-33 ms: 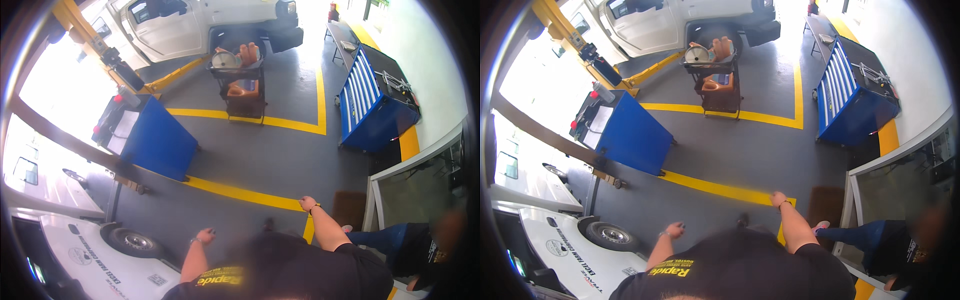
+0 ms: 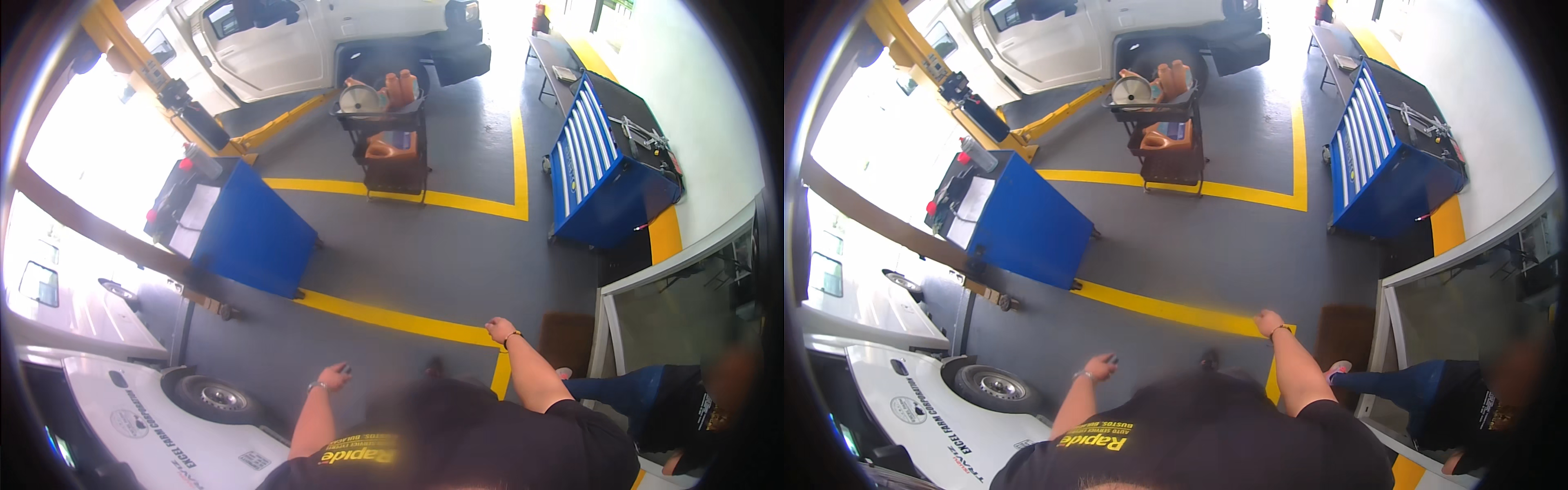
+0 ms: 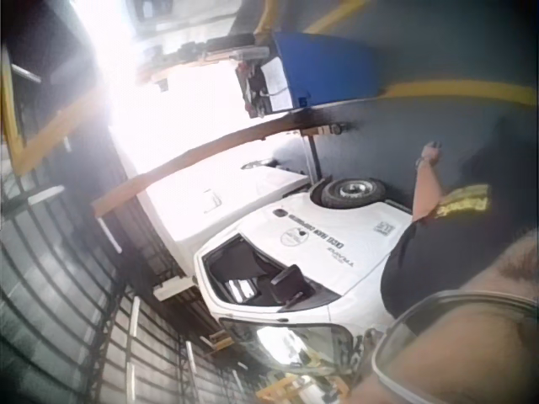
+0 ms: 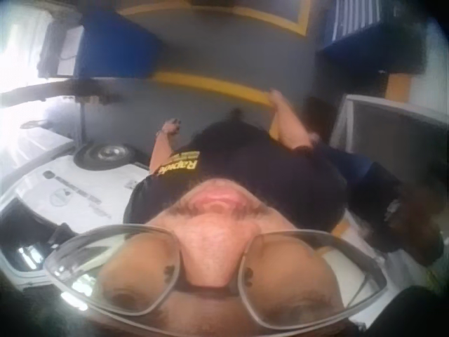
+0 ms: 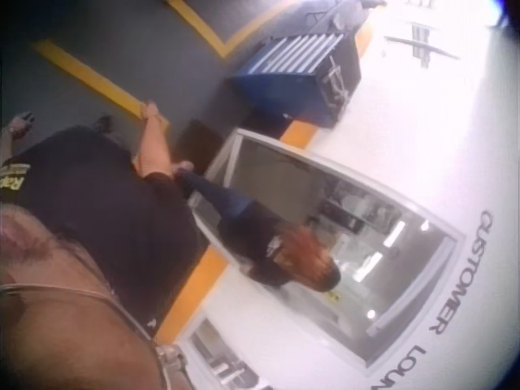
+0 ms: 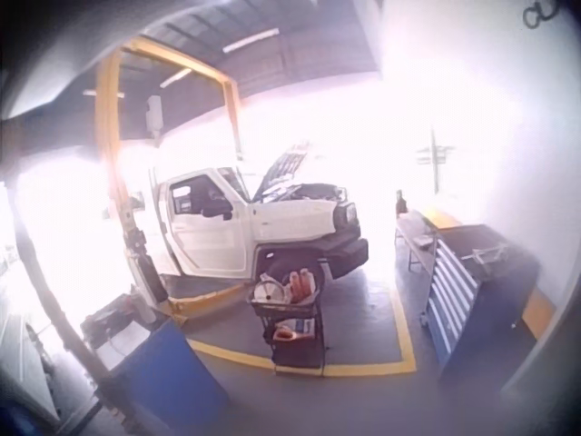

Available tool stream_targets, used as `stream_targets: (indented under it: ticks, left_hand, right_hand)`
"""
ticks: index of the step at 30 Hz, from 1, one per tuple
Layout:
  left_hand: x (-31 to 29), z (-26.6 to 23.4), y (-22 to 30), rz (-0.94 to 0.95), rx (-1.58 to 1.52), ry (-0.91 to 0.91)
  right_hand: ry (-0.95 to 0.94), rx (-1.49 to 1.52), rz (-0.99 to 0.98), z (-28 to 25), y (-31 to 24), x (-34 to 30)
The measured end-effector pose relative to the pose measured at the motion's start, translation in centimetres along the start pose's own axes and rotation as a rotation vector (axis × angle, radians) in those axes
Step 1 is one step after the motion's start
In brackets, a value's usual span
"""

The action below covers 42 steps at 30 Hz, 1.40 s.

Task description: The person opens and closes multiple drawers in a tool chest, selects and places various tools and items, and handles a clipboard with a form. The person also walks around the garage and interacts with another person.

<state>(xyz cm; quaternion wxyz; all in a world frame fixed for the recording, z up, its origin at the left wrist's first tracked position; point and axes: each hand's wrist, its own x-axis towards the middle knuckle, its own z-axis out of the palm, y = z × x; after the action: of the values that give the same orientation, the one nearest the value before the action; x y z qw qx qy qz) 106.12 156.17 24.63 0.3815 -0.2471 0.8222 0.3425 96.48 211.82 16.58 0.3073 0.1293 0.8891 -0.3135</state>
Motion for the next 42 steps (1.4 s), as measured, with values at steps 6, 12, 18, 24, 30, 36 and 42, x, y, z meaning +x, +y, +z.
stream_targets:
  ticks: [6,12,18,24,30,36,42]
  left_hand:
    - [9.3,-3.1,19.4,-0.032,0.016,-0.129]
    - [20.7,-3.2,36.8,-0.144,-0.484,-0.254]
    - [21.7,-6.3,71.6,0.677,-0.216,-0.374]
    - [16.3,-9.9,98.1,1.565,0.017,-0.388]
    - [28.3,-4.9,111.0,0.826,-0.333,-0.466]
    - [36.1,-1.3,109.7,0.353,-0.051,-0.491]
    - [44.3,-2.3,113.2,0.256,-0.121,-0.254]
  right_hand:
    - [0.106,0.232,0.155,-8.1,2.2,4.6]
    - [-0.030,1.049,0.632,-12.0,3.0,9.4]
    - [0.142,1.555,0.266,-29.9,-10.2,20.6]
    - [-0.072,1.989,-0.505,-54.0,-24.2,26.1]
    - [0.033,1.970,-0.541,-65.4,-21.4,36.9]
    - [0.031,1.949,0.341,-72.3,-13.2,48.1]
    - [-0.061,2.028,-0.351,-90.0,-15.6,54.0]
